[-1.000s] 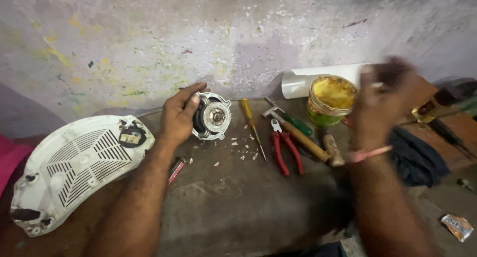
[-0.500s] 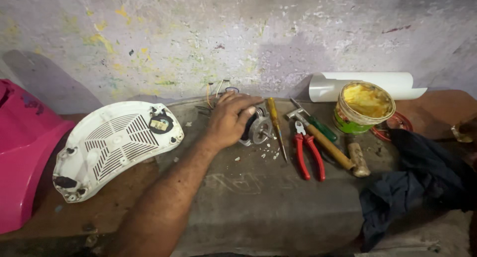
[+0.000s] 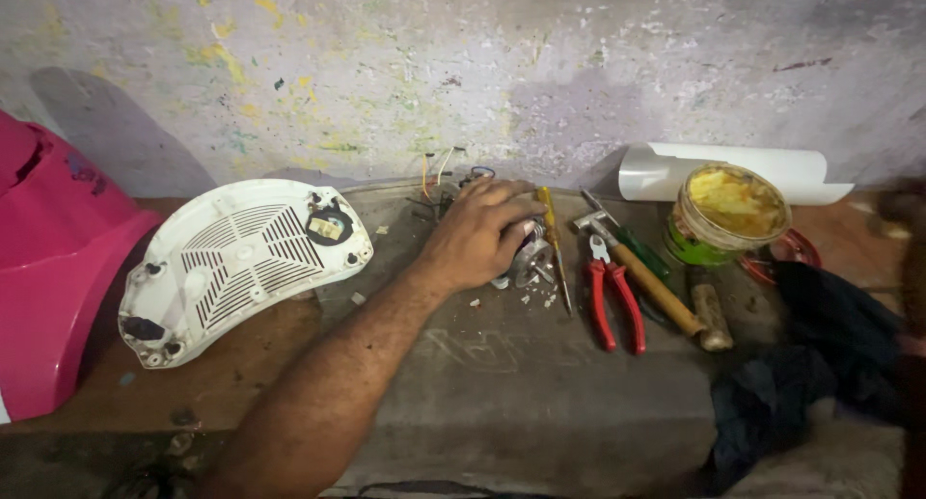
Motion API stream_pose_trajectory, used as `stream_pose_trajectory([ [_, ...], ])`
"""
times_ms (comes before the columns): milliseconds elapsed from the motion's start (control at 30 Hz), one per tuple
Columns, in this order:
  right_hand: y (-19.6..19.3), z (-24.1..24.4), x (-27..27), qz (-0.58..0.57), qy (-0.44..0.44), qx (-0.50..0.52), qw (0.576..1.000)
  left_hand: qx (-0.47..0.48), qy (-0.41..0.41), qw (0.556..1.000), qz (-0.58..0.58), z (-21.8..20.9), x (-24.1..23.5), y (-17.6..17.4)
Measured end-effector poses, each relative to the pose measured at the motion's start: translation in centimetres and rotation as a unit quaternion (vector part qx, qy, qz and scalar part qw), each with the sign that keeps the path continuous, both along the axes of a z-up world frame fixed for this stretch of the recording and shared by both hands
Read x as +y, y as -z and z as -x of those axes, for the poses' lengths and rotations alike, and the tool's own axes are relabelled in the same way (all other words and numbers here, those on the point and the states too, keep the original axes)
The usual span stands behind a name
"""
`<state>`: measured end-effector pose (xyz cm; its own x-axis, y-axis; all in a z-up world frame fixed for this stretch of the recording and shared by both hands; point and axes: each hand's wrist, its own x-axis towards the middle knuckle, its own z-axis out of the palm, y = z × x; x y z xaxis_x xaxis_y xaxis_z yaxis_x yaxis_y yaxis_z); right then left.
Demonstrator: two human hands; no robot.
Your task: The person disassembles an electromechanical motor by removing screws with a screwdriver and prying components apart. They use pliers to handle wires, tap the motor with a hammer, and apply a substance from a container to the central shaft.
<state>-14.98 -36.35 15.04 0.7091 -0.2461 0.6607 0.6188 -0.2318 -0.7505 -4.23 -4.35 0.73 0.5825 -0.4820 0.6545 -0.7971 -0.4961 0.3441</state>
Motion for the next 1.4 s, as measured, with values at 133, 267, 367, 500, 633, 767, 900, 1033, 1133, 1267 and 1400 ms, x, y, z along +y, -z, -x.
stream_pose_trajectory([
  [133,2.8,0.1,2.0,0.023,-0.041,0.075,0.996,-0.002,-0.005,1.0,0.004,0.1,0.0,-0.3],
  [267,7.8,-3.5,5.3,0.036,-0.121,0.134,0.983,0.015,-0.013,0.999,0.038,0.5,-0.5,-1.1],
  [367,11.1,-6.2,6.9,0.023,-0.139,0.117,0.983,0.113,-0.051,0.992,0.026,0.6,-1.2,-2.9],
  [500,14.6,-7.3,7.7,0.027,-0.146,0.047,0.988,0.208,-0.077,0.975,-0.011,0.5,-2.3,-6.7],
  [633,16.1,-7.8,7.4,0.15,-0.031,0.055,0.987,0.219,-0.029,0.973,-0.071,0.7,-3.9,-8.6],
  [767,16.4,-8.2,7.1,0.177,-0.016,0.051,0.983,0.178,0.013,0.978,-0.105,-0.2,-5.8,-8.0],
  [900,16.5,-8.3,6.7,0.162,-0.063,0.023,0.984,0.177,0.012,0.979,-0.101,-1.7,-6.6,-7.0],
  [1033,16.8,-8.6,6.9,0.184,0.018,0.05,0.982,0.247,-0.02,0.962,-0.117,-2.0,-7.0,-6.6],
  [1133,17.0,-8.7,7.1,0.15,-0.002,0.031,0.988,0.151,-0.027,0.98,-0.126,-1.8,-7.5,-6.4],
  [1267,17.1,-8.5,6.4,0.186,0.061,0.032,0.98,0.195,-0.07,0.968,-0.142,-2.0,-8.3,-6.9],
  [1400,17.1,-8.7,5.7,0.202,0.172,-0.016,0.964,0.288,-0.11,0.949,-0.062,-3.0,-7.9,-7.9],
])
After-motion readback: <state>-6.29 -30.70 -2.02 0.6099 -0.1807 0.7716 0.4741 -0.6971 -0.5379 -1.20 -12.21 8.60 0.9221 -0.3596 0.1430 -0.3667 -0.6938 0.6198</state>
